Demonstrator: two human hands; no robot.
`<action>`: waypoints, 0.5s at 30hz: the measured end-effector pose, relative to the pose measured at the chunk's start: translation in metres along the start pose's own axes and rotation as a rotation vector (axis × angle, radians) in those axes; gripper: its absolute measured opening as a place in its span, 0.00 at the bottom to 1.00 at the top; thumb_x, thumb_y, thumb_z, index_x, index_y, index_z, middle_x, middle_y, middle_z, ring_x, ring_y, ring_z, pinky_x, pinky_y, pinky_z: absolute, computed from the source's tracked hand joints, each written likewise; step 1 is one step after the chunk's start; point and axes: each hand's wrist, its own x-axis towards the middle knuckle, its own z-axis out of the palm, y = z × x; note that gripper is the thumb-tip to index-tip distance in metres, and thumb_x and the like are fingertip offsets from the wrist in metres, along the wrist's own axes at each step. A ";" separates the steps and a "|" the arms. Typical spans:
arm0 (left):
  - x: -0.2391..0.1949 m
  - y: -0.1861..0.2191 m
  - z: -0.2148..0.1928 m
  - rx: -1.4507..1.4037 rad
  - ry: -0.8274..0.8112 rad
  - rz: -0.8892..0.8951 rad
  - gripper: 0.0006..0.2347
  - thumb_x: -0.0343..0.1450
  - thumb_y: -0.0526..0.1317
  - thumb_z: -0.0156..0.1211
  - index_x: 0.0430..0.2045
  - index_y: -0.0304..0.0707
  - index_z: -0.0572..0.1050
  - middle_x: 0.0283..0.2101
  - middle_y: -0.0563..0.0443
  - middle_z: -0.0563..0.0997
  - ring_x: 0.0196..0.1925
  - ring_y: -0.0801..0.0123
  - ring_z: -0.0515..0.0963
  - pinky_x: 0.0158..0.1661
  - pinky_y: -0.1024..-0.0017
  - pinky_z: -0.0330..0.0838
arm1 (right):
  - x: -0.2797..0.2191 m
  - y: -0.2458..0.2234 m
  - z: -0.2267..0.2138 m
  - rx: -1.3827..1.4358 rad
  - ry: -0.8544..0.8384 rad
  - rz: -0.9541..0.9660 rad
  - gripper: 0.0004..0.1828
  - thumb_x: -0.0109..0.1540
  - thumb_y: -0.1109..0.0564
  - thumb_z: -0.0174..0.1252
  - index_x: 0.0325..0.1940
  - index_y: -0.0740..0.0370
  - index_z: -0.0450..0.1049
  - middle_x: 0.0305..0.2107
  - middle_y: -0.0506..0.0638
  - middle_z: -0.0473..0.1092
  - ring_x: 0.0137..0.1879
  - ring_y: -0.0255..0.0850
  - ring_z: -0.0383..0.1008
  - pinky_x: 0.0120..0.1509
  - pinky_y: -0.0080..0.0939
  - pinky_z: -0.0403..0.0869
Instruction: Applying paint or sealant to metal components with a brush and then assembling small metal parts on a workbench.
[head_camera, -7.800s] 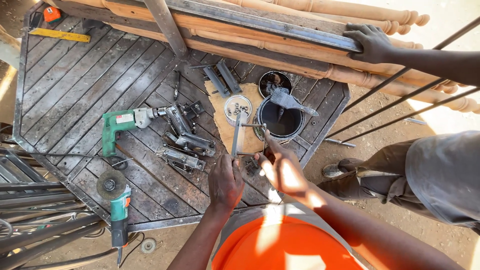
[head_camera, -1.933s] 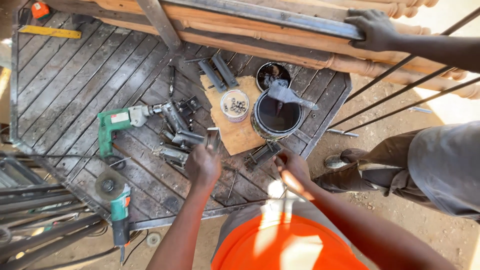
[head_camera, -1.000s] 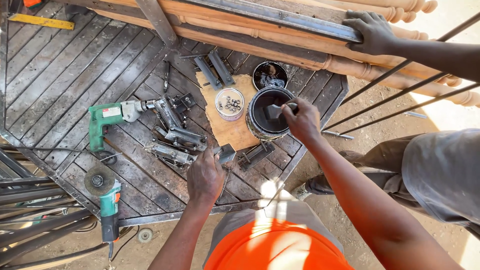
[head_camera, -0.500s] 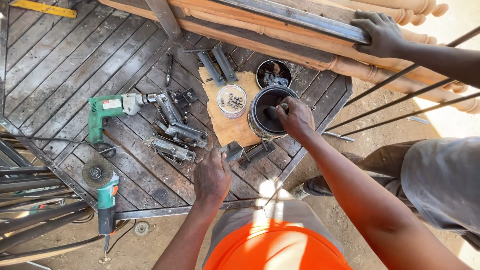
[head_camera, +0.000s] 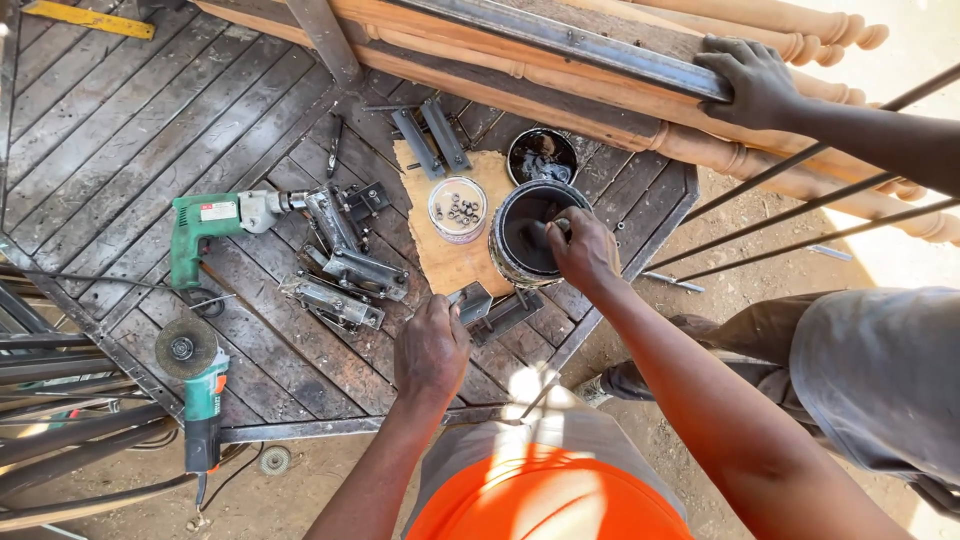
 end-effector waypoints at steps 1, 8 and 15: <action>0.000 0.004 -0.002 -0.001 0.000 0.001 0.10 0.75 0.42 0.48 0.37 0.35 0.74 0.31 0.36 0.80 0.31 0.43 0.85 0.31 0.50 0.81 | 0.001 -0.001 -0.003 -0.001 0.001 0.000 0.10 0.65 0.42 0.56 0.42 0.45 0.77 0.35 0.53 0.74 0.43 0.59 0.78 0.49 0.61 0.76; 0.002 0.024 -0.015 -0.014 -0.051 -0.014 0.12 0.79 0.38 0.42 0.43 0.29 0.74 0.32 0.36 0.79 0.32 0.46 0.85 0.30 0.52 0.83 | 0.001 -0.002 -0.017 0.044 0.013 -0.025 0.10 0.65 0.43 0.56 0.44 0.45 0.76 0.36 0.56 0.73 0.44 0.62 0.77 0.50 0.64 0.76; 0.006 0.020 0.010 0.058 -0.040 0.045 0.11 0.78 0.39 0.43 0.37 0.32 0.73 0.31 0.38 0.80 0.30 0.49 0.86 0.29 0.58 0.82 | -0.044 -0.016 -0.067 0.529 0.122 0.180 0.09 0.68 0.53 0.56 0.46 0.56 0.80 0.24 0.52 0.70 0.31 0.39 0.70 0.37 0.44 0.72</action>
